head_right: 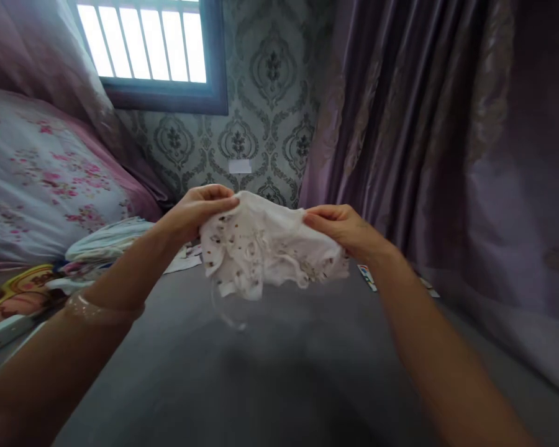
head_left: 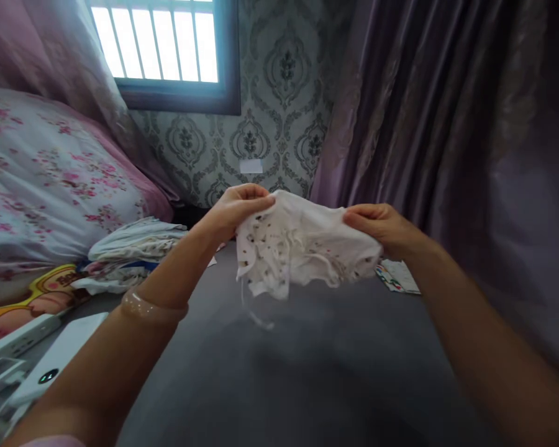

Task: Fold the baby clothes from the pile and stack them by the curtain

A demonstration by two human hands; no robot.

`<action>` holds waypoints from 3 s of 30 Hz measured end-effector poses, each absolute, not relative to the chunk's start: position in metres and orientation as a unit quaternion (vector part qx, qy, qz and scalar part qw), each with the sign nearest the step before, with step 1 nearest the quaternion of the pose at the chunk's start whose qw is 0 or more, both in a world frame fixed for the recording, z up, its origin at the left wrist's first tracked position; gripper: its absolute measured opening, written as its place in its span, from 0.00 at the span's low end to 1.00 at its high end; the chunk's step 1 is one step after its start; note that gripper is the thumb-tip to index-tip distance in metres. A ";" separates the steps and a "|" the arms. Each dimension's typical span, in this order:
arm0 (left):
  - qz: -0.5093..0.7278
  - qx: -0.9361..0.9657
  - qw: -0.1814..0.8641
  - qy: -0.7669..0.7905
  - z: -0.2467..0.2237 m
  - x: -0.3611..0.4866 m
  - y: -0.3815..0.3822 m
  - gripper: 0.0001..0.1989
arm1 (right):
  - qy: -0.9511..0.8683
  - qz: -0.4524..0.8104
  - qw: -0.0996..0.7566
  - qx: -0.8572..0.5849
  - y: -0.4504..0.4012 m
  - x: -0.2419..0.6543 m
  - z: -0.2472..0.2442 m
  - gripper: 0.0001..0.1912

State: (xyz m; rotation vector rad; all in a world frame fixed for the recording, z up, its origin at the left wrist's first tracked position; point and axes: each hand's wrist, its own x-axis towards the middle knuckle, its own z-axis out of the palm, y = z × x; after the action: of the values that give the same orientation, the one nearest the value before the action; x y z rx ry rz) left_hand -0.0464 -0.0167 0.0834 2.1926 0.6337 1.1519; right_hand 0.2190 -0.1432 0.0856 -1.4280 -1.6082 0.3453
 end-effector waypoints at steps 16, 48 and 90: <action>0.349 0.827 0.358 0.258 0.070 -0.035 0.002 0.13 | -0.677 0.141 0.374 -0.618 -0.124 0.234 0.079 0.13; 0.525 0.797 0.067 0.289 0.036 -0.035 0.021 0.12 | -0.660 -0.189 0.372 -0.625 -0.091 0.220 0.067 0.17; 0.137 0.868 0.218 0.424 -0.175 0.010 0.116 0.11 | -0.683 0.109 0.046 -0.721 -0.014 0.275 -0.141 0.18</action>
State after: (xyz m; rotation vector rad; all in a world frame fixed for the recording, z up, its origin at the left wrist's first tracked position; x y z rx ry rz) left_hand 0.0101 0.1160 -0.1747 2.4046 1.1733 0.3806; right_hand 0.2748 -0.0139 -0.1414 -2.2007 -2.0849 0.3327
